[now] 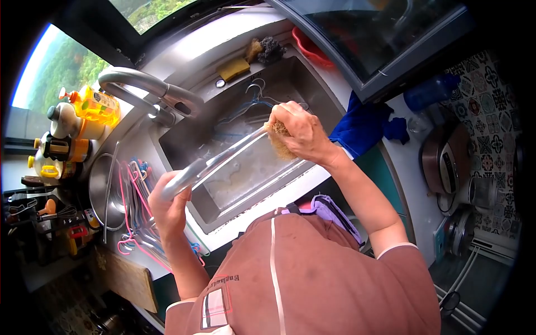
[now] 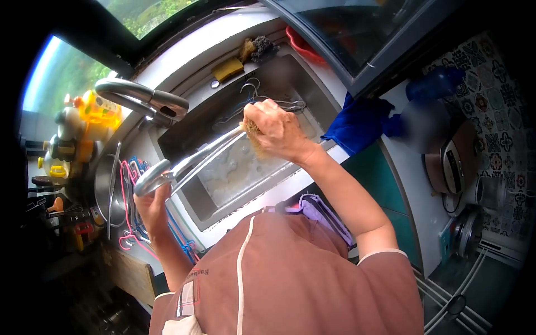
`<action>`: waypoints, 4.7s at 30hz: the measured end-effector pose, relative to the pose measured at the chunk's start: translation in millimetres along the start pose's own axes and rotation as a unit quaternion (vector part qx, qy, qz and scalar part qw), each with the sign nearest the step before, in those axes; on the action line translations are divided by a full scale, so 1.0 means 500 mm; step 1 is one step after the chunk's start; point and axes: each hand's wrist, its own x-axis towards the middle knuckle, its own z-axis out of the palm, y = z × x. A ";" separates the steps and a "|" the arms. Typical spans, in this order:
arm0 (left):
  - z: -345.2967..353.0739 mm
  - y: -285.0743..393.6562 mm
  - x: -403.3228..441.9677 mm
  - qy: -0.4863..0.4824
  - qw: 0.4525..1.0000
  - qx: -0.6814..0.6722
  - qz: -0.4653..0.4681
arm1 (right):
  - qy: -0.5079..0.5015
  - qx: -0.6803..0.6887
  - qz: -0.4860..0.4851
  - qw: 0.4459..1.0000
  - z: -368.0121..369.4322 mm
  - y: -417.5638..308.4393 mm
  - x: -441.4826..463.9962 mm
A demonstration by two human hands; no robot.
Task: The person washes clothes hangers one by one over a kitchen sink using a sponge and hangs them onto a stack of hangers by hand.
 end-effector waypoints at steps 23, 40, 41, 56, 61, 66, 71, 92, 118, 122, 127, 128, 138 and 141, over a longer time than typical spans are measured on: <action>0.025 0.015 -0.015 0.011 0.998 0.044 0.044 | -0.050 0.143 0.059 0.987 -0.018 -0.020 0.034; 0.023 -0.014 -0.024 -0.011 0.998 0.055 -0.007 | 0.066 -0.143 -0.053 0.986 0.078 0.048 0.030; 0.018 -0.013 -0.026 0.016 0.998 0.054 -0.018 | 0.074 -0.164 -0.047 0.983 0.075 0.060 0.029; 0.039 -0.089 -0.013 0.085 0.979 0.048 -0.181 | -0.195 -0.108 0.457 0.861 0.132 0.503 -0.180; 0.071 -0.117 -0.021 0.104 0.962 0.055 -0.246 | -0.358 -0.217 0.425 0.803 0.271 0.570 -0.219; 0.094 -0.139 -0.024 0.144 0.949 0.042 -0.276 | -0.443 -0.230 0.453 0.738 0.368 0.653 -0.283; 0.112 -0.137 0.007 0.155 0.943 0.053 -0.290 | -0.490 -0.206 0.352 0.770 0.292 0.621 -0.225; 0.119 -0.129 0.039 0.076 0.977 0.061 -0.190 | -0.169 0.233 0.145 0.947 0.191 0.144 0.035; 0.047 -0.080 -0.002 0.120 0.983 0.006 -0.137 | -0.037 0.161 0.293 0.942 0.146 0.242 -0.043; 0.049 -0.083 -0.004 0.110 0.987 0.024 -0.119 | -0.009 0.137 0.233 0.963 0.122 0.166 -0.024; 0.056 -0.077 -0.008 0.095 0.990 0.010 -0.099 | 0.031 -0.047 0.077 0.995 0.132 0.130 -0.013; 0.055 -0.077 -0.009 0.089 0.991 0.010 -0.096 | 0.038 -0.081 0.055 0.994 0.136 0.127 -0.012; 0.067 -0.061 -0.017 0.036 0.997 0.002 -0.063 | 0.031 -0.144 0.037 0.988 0.145 0.110 -0.010; 0.065 -0.061 -0.016 0.036 0.998 0.021 -0.052 | 0.025 -0.150 0.037 0.988 0.149 0.102 -0.010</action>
